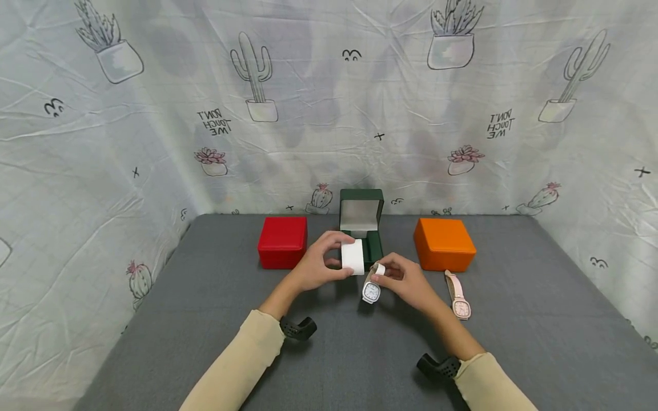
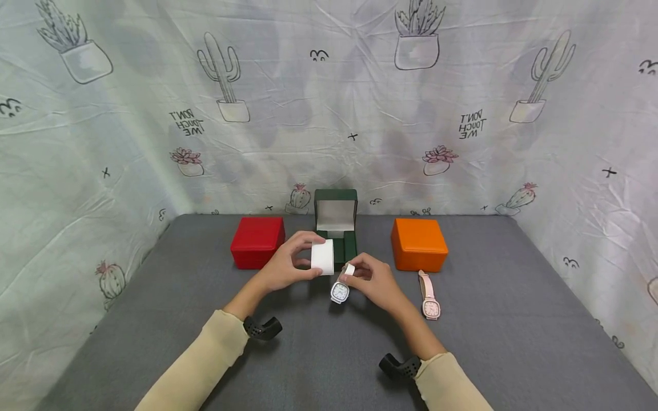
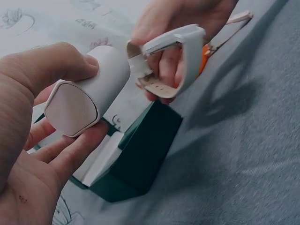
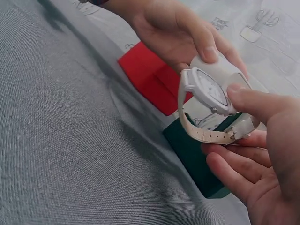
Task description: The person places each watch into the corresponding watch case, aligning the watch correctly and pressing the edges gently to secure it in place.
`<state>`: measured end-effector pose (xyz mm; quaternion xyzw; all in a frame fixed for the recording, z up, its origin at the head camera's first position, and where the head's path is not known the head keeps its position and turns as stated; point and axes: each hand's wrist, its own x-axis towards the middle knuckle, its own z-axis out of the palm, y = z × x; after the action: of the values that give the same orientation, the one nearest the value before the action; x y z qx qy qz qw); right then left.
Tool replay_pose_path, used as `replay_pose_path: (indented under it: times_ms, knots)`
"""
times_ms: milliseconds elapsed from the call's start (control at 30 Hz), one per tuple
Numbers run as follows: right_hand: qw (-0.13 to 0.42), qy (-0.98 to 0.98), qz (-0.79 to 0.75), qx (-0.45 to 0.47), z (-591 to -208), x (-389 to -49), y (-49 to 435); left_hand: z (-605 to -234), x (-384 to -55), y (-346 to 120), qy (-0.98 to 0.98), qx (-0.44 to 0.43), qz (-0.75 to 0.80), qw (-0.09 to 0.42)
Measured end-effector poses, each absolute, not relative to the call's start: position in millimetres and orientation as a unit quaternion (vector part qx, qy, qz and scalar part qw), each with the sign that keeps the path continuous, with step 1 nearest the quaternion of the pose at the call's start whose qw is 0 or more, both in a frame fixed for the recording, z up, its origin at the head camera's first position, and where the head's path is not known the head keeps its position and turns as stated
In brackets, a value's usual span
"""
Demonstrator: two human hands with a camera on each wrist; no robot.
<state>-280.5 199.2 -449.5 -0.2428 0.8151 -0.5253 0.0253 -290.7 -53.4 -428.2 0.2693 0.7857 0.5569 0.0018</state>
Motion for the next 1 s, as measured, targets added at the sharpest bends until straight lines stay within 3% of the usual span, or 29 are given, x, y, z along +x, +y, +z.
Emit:
replay_pose_path:
  times_ms: [600,1000]
  knots:
    - [0.076,0.758,-0.623,-0.180,-443.9,-283.8,201.8,-429.0,-285.8,-42.1,0.783,0.285,0.553,-0.011]
    - [0.144,0.690,-0.701,-0.109,-441.9,-285.5,199.3,-428.5,-281.9,-31.2,0.786,0.315,0.531,-0.039]
